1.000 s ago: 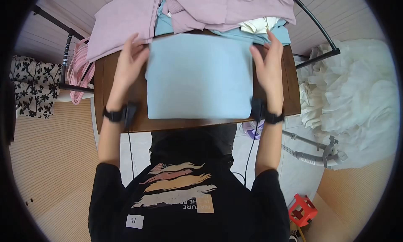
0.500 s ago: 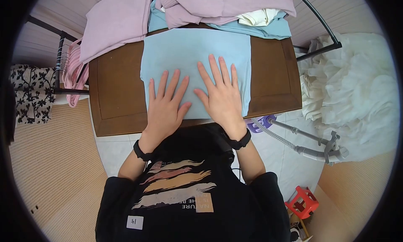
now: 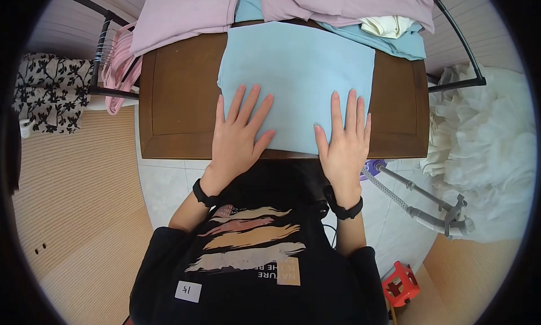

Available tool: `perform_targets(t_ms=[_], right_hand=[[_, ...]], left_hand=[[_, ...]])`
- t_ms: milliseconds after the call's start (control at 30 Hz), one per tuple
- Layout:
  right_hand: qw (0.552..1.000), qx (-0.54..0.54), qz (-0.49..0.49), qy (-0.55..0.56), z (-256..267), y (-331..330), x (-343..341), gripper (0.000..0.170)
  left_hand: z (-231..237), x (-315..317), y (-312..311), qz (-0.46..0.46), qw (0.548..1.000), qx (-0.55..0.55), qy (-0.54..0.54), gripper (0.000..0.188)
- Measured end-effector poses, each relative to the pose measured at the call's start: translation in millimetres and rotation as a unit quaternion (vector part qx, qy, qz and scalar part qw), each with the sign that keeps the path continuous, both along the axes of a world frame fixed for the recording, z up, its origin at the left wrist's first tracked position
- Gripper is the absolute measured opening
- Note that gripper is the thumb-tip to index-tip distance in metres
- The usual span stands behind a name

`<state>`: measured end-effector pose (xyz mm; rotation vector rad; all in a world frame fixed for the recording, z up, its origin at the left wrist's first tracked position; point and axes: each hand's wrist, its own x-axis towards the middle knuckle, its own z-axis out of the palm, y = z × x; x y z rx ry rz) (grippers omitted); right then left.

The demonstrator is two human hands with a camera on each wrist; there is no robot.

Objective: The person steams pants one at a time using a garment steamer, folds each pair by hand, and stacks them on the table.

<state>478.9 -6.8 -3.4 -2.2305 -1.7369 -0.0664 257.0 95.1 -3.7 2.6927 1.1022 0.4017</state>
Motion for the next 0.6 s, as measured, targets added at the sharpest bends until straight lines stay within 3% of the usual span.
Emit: perform_targets(t_ms=[600], right_hand=[[1.0, 0.006, 0.003, 0.013, -2.1, -0.5, 3.2, 0.066]], left_hand=[[-1.6, 0.3, -1.4, 0.004, 1.0, 0.009, -0.005, 0.065]])
